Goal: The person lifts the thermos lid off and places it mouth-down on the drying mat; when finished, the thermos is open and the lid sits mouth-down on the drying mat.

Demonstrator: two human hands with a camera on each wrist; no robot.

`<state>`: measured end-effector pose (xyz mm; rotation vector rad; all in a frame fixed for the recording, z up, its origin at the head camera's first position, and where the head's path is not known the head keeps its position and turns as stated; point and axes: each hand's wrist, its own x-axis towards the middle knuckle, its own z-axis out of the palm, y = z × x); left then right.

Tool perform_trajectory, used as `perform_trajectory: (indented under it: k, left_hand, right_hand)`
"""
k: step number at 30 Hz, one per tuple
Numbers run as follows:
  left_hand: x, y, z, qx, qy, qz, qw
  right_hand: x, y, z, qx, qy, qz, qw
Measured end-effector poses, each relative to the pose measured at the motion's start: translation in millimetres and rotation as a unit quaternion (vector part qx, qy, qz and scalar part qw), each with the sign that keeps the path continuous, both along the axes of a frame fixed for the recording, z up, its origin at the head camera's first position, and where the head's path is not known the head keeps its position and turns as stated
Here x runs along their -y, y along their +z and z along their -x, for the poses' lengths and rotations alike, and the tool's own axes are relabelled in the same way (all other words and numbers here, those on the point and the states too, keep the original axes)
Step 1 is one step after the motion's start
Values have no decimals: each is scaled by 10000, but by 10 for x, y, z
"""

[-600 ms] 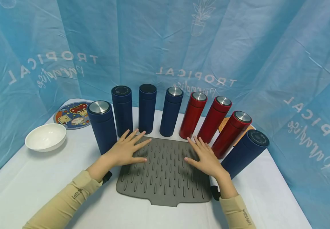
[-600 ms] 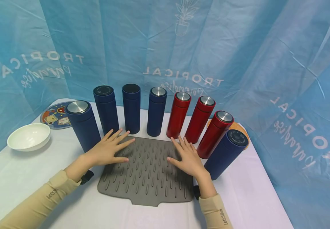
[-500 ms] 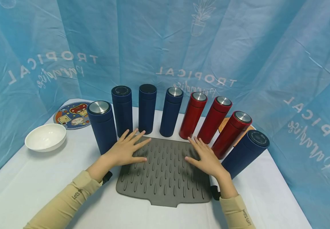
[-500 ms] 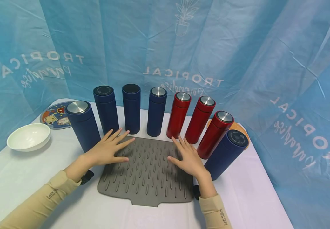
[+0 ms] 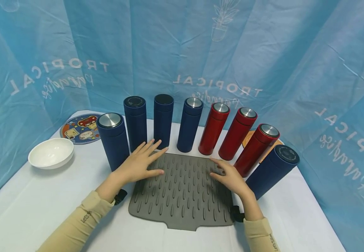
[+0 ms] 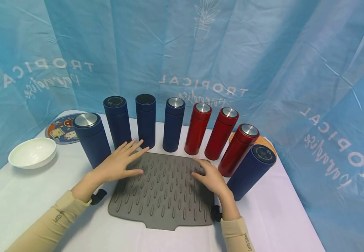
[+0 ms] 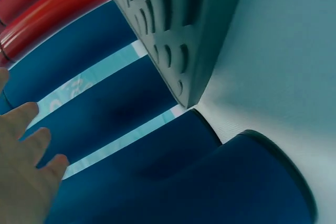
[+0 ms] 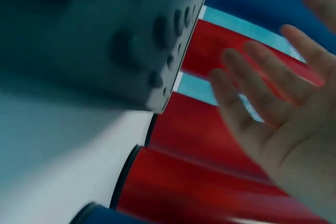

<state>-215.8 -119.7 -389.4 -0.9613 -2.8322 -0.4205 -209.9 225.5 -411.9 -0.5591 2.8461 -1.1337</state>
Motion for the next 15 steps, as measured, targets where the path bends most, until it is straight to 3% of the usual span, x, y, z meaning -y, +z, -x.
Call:
perform_trajectory:
  k: [5, 9, 12, 15]
  left_hand:
    - [4, 91, -19, -587, -139, -366, 9975]
    - [14, 177, -39, -1245, -345, -696, 9892]
    - [34, 230, -36, -1884, -533, -1032, 9752]
    - [63, 286, -26, -2589, -663, -1464, 9524]
  right_hand:
    - [-7, -57, 10, 223, 20, -95, 9997]
    - [-17, -72, 13, 341, -6, -192, 9992]
    - [-23, -86, 28, 484, -8, -310, 9983]
    - [-27, -111, 44, 694, -66, -384, 9968]
